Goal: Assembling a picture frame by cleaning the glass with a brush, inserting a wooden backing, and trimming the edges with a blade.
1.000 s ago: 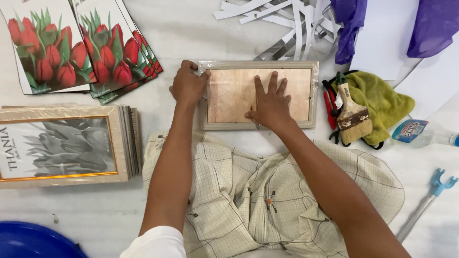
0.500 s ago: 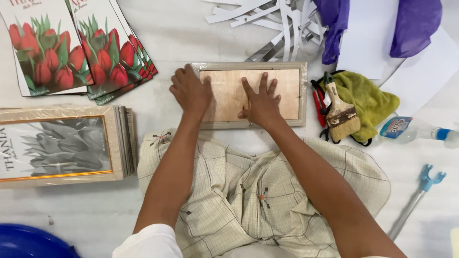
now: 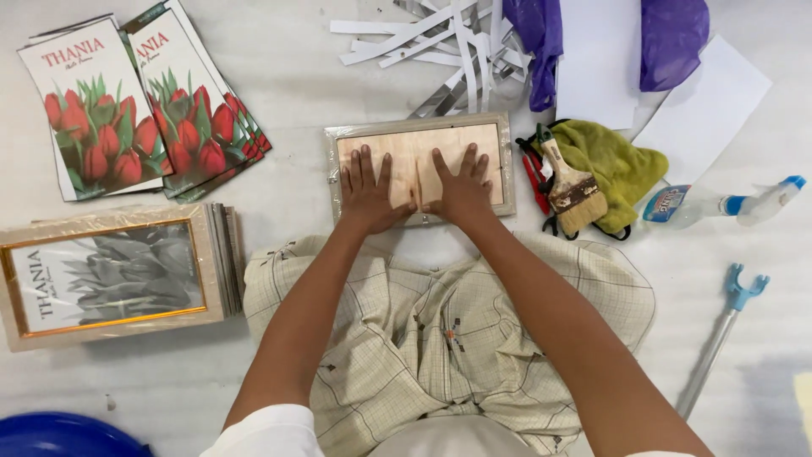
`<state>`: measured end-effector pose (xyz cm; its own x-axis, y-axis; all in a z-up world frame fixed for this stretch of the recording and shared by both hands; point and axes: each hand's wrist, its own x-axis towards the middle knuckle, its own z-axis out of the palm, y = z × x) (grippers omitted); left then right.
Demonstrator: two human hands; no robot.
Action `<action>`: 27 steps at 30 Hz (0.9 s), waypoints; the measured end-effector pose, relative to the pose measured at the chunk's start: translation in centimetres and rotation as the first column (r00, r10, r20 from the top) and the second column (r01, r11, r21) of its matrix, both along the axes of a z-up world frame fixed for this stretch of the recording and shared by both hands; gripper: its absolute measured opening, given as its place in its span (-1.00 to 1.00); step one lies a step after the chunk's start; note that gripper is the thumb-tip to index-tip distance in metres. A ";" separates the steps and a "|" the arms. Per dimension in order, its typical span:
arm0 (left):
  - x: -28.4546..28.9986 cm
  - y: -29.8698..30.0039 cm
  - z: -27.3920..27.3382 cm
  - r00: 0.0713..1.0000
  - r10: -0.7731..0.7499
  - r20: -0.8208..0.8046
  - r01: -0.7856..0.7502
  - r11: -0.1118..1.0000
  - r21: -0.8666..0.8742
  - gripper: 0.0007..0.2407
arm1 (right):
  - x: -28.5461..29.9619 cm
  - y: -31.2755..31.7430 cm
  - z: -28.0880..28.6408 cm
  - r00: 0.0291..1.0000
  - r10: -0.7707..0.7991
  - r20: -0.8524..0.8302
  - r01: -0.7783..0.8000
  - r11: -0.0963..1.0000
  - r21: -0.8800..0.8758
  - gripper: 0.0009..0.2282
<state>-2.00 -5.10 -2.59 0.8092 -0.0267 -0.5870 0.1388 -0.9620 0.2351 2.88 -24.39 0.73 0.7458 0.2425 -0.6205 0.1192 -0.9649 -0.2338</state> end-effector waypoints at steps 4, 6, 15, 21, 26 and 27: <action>0.5 0.2 -1.4 0.999 -0.015 -0.048 0.017 0.999 0.034 -0.03 | 0.0 0.4 0.6 1.000 -0.013 -0.021 0.013 1.000 0.013 -0.03; 1.1 0.2 -1.8 0.994 -0.016 -0.107 0.022 0.998 0.056 0.00 | 0.2 0.5 0.7 0.999 -0.026 -0.034 0.026 1.000 0.000 -0.04; 0.9 0.1 -0.8 0.990 -0.007 -0.142 0.013 0.999 0.040 0.00 | 0.1 0.4 0.8 0.998 -0.030 -0.050 0.031 0.999 0.012 -0.05; 0.2 0.5 0.7 0.999 0.047 -0.004 -0.047 0.997 -0.069 0.03 | -0.1 -0.7 -1.6 1.000 0.014 0.015 -0.015 0.998 0.053 -0.04; -2.0 3.3 5.9 0.872 0.467 0.147 -0.310 0.758 -0.574 -0.47 | 2.5 -5.6 0.8 0.992 0.127 0.010 -0.126 0.971 0.205 -0.32; -2.6 4.2 8.7 0.756 0.639 0.141 -0.379 0.603 -0.702 -0.56 | 3.3 -6.2 2.4 0.986 0.166 0.014 -0.164 0.953 0.256 -0.39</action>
